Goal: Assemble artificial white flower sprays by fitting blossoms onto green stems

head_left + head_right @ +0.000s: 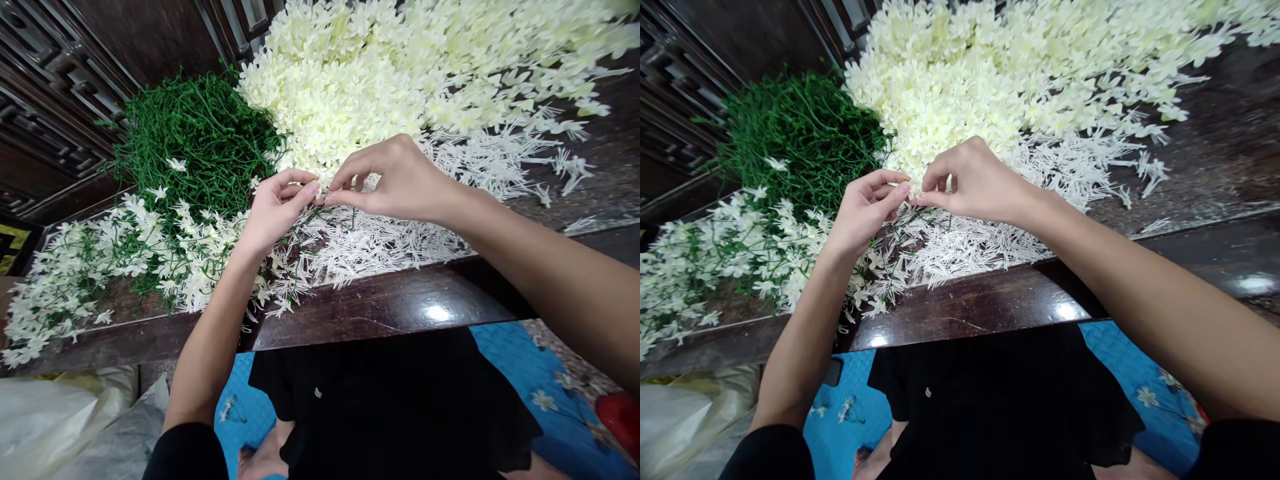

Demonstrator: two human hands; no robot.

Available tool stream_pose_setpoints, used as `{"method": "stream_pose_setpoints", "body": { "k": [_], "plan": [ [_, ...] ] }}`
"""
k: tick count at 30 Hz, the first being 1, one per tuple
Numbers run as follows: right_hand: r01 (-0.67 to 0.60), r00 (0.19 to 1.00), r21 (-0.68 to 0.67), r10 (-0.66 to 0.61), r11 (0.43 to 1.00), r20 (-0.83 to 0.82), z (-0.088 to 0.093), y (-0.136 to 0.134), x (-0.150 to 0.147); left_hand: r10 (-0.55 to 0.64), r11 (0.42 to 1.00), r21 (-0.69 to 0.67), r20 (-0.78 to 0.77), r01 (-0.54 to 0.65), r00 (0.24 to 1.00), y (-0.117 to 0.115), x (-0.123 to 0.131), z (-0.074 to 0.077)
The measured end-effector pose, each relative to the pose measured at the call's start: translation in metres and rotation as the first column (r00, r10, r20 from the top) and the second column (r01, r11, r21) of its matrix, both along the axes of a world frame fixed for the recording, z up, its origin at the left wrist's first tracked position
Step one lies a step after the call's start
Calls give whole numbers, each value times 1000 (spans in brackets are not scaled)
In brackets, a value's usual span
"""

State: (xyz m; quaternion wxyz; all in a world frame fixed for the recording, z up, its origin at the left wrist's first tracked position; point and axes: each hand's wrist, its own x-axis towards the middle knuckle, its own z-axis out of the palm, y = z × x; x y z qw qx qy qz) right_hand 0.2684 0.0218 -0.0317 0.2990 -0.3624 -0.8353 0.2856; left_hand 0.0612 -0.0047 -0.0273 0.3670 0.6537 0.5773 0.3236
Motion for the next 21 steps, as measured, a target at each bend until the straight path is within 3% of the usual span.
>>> {"method": "stream_pose_setpoints", "body": {
  "k": [5, 12, 17, 21],
  "plan": [
    [-101, 960, -73, 117, 992, 255, -8, 7, 1, 12, 1000, 7, 0, -12, 1000, 1, -2, -2],
    [-140, 947, -103, 164, 985, 277, -12, 8, 0, 4, 1000, 5, 24, -4, 1000, 0, 0, -1],
    [-222, 917, -168, 264, 961, 298, -11, 11, 2, 14, 1000, -11, 105, -13, 994, 1, 1, 0],
    [-201, 914, -194, 255, 960, 315, -11, 11, 2, 20, 1000, -17, 137, -17, 990, 1, 2, 2]
  ]
}}
